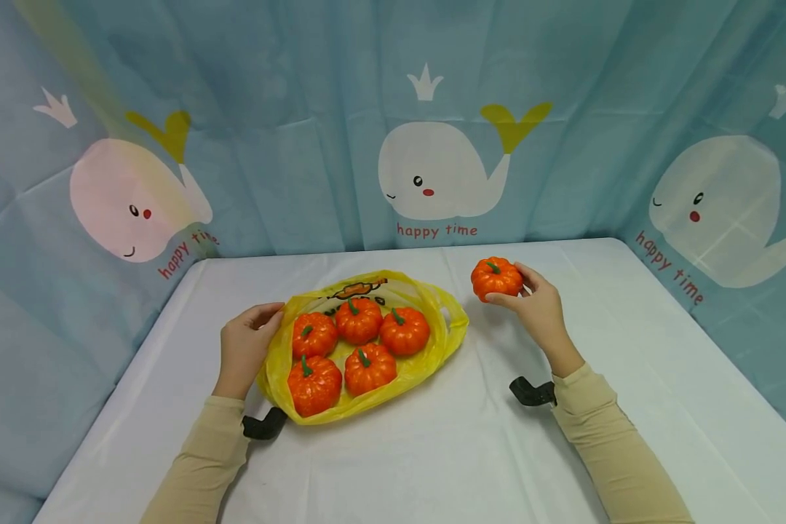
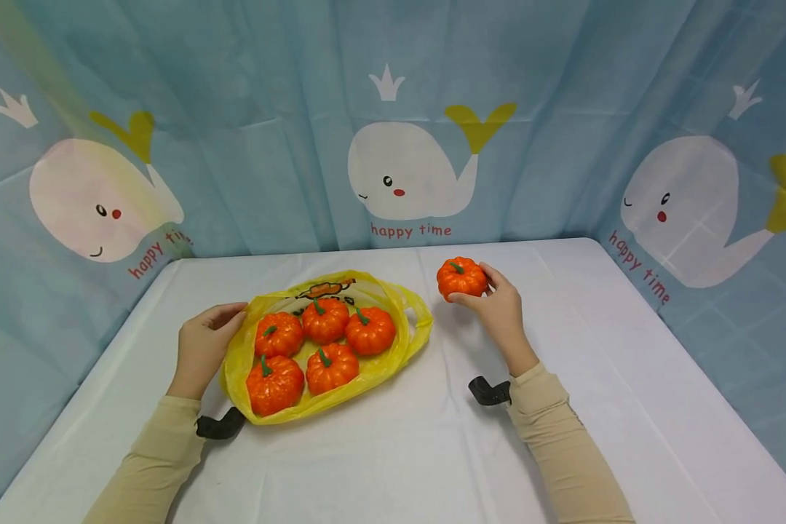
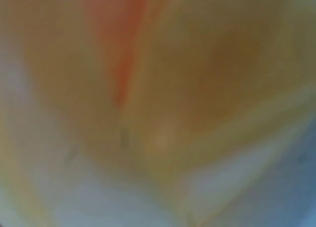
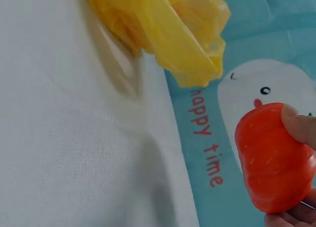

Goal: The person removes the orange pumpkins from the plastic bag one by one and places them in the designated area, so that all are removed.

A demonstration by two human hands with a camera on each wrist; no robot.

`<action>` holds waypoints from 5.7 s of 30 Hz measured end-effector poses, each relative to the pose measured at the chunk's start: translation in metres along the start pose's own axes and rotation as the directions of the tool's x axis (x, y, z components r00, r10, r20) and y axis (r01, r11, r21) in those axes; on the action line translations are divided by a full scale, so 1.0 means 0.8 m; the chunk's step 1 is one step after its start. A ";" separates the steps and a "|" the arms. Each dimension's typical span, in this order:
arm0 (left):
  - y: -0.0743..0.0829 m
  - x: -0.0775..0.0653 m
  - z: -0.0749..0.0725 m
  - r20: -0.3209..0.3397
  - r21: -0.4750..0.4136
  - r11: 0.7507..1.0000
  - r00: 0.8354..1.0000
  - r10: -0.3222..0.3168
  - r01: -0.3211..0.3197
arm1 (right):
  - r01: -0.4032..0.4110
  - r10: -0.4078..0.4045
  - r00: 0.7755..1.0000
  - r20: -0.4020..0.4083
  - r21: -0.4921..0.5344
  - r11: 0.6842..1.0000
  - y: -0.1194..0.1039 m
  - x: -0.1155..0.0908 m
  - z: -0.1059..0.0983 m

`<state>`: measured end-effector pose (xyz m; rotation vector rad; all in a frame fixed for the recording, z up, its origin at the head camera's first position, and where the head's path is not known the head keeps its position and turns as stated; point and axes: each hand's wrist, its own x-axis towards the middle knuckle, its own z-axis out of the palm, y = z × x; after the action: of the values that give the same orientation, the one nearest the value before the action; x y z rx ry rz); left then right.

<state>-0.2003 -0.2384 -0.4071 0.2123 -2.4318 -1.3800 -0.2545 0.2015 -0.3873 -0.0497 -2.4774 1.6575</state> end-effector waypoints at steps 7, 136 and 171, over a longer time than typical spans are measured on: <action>-0.001 0.000 0.000 -0.003 0.005 1.000 1.000 0.003 -0.003 | -0.063 0.063 0.998 -0.006 0.022 0.998 0.007 0.004 -0.003; -0.004 0.002 0.001 -0.029 0.005 0.999 0.999 0.033 -0.033 | 0.293 -0.113 0.852 0.512 -0.286 0.912 -0.056 -0.036 0.147; 0.000 0.000 0.000 -0.014 0.016 1.000 1.000 0.027 -0.026 | 0.269 -0.121 0.880 0.460 -0.272 0.924 -0.063 -0.041 0.147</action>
<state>-0.2002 -0.2382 -0.4074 0.1925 -2.4263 -1.3435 -0.2369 0.0705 -0.3887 0.5824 -2.9392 1.2599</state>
